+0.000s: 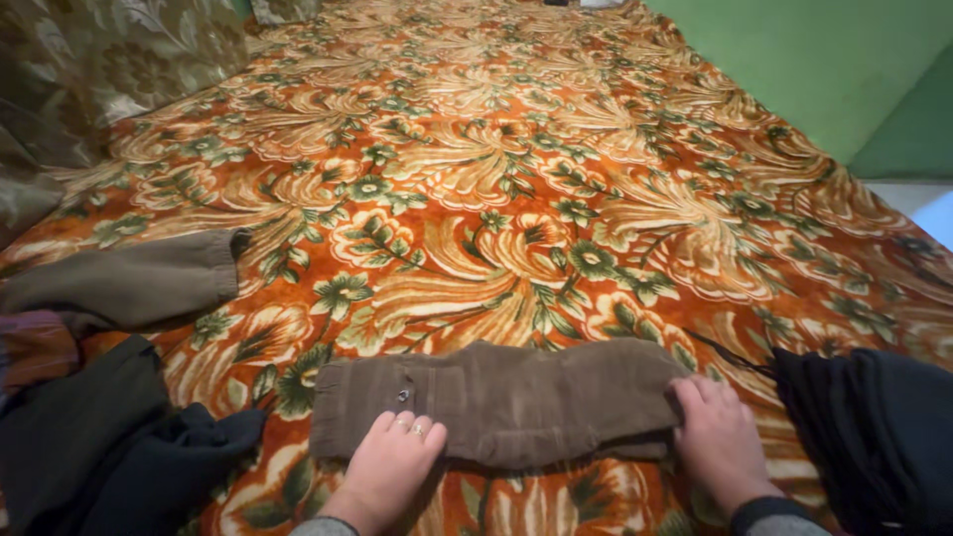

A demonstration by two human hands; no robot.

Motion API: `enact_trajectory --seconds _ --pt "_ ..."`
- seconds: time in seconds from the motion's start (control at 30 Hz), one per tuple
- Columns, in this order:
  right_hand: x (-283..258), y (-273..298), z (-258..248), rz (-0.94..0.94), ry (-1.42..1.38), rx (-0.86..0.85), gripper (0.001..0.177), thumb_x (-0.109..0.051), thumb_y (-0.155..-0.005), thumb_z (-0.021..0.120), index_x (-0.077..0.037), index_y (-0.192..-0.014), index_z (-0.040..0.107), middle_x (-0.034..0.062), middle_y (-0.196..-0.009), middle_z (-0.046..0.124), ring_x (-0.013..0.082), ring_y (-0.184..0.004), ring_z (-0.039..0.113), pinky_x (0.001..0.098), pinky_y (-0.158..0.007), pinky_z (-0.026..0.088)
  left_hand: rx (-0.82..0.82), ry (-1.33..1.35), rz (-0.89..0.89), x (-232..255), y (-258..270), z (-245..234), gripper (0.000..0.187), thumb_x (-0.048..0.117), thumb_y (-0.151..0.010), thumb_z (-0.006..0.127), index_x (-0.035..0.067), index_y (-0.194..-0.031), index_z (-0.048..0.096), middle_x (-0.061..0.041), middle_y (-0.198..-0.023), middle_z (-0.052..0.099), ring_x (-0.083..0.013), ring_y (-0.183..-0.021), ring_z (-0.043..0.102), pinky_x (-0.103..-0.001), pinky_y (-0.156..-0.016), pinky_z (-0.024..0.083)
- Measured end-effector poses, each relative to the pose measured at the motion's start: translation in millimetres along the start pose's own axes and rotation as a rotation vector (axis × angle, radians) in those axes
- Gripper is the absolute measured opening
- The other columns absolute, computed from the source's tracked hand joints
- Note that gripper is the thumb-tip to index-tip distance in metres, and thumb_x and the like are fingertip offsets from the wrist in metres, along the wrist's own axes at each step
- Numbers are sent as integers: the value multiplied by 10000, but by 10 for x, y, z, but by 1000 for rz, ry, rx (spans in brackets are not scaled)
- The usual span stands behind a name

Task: The person folds a black hoodie, a dark grey t-shirt, and brown cargo shorts on a bed with a floral-patterned sheet. Each item is smoothed, folded into a compact rectangle, and placed aside.

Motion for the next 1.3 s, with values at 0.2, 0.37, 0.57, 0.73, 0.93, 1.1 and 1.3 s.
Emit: enact_trajectory --seconds 0.2,0.37,0.57,0.73,0.93,1.1,1.3 --pt "46 -198 -107 155 -427 213 593 -61 -741 614 -128 -1329 580 194 -1287 578 403 -1159 547 502 -952 457 -198 61 -156 -6 -123 150 121 142 -855 581 157 -974 596 -55 -954 669 -271 -980 640 -430 -820 461" --pt "405 -218 -122 207 -293 242 350 -18 -794 590 -168 -1087 708 109 -1131 673 340 -1163 606 493 -993 473 -326 113 -297 6 -312 323 105 161 -934 541 179 -983 632 -45 -984 703 -257 -1010 663 -445 -849 467" --pt "650 -66 243 126 -284 -58 351 -5 -723 632 -213 -973 764 97 -1050 699 319 -1103 633 436 -982 509 -206 103 -263 -41 -212 207 113 161 -870 566 171 -939 656 -57 -951 712 -269 -982 676 -440 -803 484" --pt "813 155 418 436 -286 -519 439 -32 -685 737 -316 -1011 818 52 -1104 765 271 -1084 715 396 -979 565 -483 132 -334 -39 -361 188 120 175 -909 599 173 -995 683 -80 -1050 704 -287 -1049 682 -455 -870 516" --pt "21 -476 -1 203 -202 -62 271 -178 -828 607 -198 -1032 783 83 -1141 741 294 -1142 669 427 -1016 517 -184 345 -317 163 -879 59 360 167 -883 600 118 -1235 656 -111 -1376 606 -305 -1322 546 -441 -1093 427" --pt "-937 -1115 686 45 -630 -239 544 -496 -930 545 -93 -1274 672 184 -1317 662 351 -1249 598 429 -1044 453 -30 454 -74 505 -598 278 568 389 -979 517 206 -1515 480 -137 -1628 344 -328 -1487 272 -574 -1170 156" --pt "-1642 -1555 1343 24 -572 -635 703 -631 -1031 354 -70 -1182 749 215 -1238 717 361 -1218 649 410 -1068 467 120 498 -45 437 -484 519 539 395 -1005 505 198 -1507 509 -144 -1625 378 -327 -1509 294 -570 -1196 150"
Point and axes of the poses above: each hand's wrist, its own y-axis away from the middle knuckle, its own z-axis out of the palm, x = y × z, the point moved 6 cm from there along -y, towards the middle knuckle
